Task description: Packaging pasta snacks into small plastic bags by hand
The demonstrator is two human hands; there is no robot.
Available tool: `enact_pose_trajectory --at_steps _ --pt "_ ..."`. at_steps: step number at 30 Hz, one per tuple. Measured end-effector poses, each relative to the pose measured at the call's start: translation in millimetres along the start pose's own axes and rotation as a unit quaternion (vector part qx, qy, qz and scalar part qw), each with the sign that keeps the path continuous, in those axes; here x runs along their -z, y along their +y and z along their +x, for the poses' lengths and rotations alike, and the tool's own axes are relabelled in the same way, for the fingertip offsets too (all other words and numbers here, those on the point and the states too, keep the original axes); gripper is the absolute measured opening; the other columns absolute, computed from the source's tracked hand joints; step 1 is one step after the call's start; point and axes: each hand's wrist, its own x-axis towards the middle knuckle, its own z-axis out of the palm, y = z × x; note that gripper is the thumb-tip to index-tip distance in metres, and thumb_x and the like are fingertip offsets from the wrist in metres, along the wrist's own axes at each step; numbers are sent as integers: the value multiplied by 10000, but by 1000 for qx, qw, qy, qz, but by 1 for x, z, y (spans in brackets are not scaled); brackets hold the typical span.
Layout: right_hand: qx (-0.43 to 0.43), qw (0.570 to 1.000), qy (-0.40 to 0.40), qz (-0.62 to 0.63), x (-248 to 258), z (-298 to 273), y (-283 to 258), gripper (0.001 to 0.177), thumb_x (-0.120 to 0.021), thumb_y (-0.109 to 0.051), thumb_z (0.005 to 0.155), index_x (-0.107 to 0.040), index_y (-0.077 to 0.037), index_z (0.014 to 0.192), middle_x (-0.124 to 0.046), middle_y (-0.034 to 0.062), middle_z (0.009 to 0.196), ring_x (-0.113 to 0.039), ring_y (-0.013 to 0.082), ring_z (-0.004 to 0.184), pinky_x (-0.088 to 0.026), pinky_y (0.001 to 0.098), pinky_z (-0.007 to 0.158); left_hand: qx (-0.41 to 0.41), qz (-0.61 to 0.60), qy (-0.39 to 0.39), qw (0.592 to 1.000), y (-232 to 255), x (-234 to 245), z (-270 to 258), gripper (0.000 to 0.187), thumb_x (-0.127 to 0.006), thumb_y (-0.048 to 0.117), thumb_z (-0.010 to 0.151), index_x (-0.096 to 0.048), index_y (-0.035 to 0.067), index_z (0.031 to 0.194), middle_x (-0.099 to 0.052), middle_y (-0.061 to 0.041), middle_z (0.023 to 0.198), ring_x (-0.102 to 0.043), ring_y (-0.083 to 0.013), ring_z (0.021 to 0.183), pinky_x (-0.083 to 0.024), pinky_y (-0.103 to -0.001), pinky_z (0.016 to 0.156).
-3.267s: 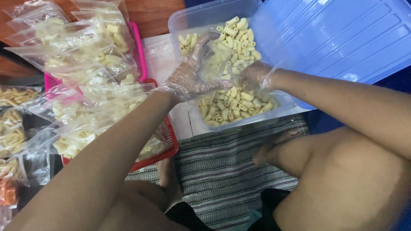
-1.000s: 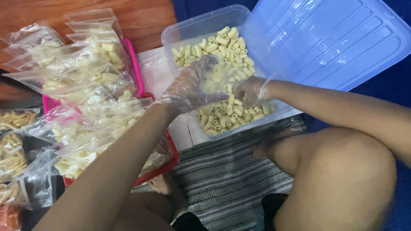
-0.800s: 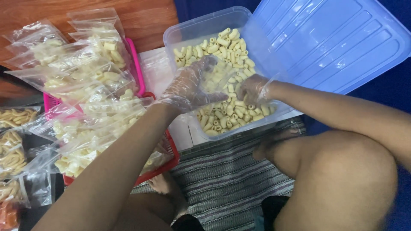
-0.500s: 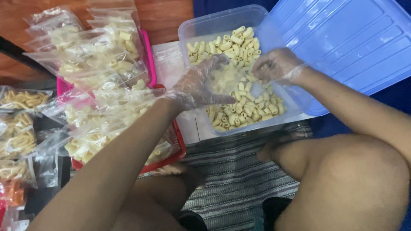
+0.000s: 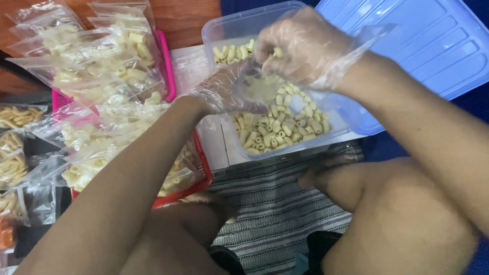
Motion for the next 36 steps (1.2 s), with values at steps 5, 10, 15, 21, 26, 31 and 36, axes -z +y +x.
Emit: enact_pose_trajectory --at_steps 5,10,15,21,26,31,36 --pt "270 960 46 55 -38 22 44 337 -812 -5 810 -737 -95 1126 -776 80 1123 -731 246 1068 -576 398 899 16 104 -39 994 1 -6 8 1134 -808 605 668 -296 147 1571 -394 -172 1581 -445 -369 1402 -330 -510 1166" --pt "276 957 58 75 -31 12 40 277 -689 -1 904 -762 -114 1147 -791 71 1032 -764 202 910 -614 365 827 17 65 -27 997 4 -6 9 1103 -847 509 663 -267 196 1548 -531 -148 1456 -586 -321 1246 -471 -460 1050" --pt "225 937 158 214 -34 26 64 457 -487 253 887 -686 -17 1198 -700 188 1292 -714 298 1175 -604 367 1025 -48 35 0 998 -5 -7 16 824 -801 456 770 -446 187 1462 -558 -107 1452 -628 -281 1166 -507 -517 990" --pt "80 912 204 347 -45 46 122 338 -491 65 986 -650 -230 1023 -711 -33 1134 -628 68 806 -504 226 591 -17 -111 50 992 5 -8 25 631 -684 -83 747 -585 255 1271 -612 -27 1288 -651 -194 1137 -649 -293 693" --pt "-109 983 -110 95 -24 8 62 836 -878 -226 746 -489 -205 1485 -616 41 1443 -609 277 1274 -471 421 1075 -107 -87 106 985 -9 -14 35 671 -894 162 732 -541 153 1303 -547 -122 1352 -627 -296 1178 -601 -363 993" --pt "-79 978 -154 117 -58 21 73 1045 -902 -442 593 -453 -154 1491 -516 103 1526 -499 353 1393 -377 475 1184 -105 -107 173 973 6 -25 43 690 -957 303 702 -498 205 1207 -505 -70 1292 -602 -277 1182 -624 -392 972" --pt "-31 982 -87 163 -92 48 103 1026 -923 -505 524 -490 -248 1418 -512 96 1507 -506 335 1352 -406 446 1128 -16 -157 184 970 26 -28 50 713 -958 240 663 -518 264 1224 -571 -58 1302 -610 -299 1241 -703 -419 855"
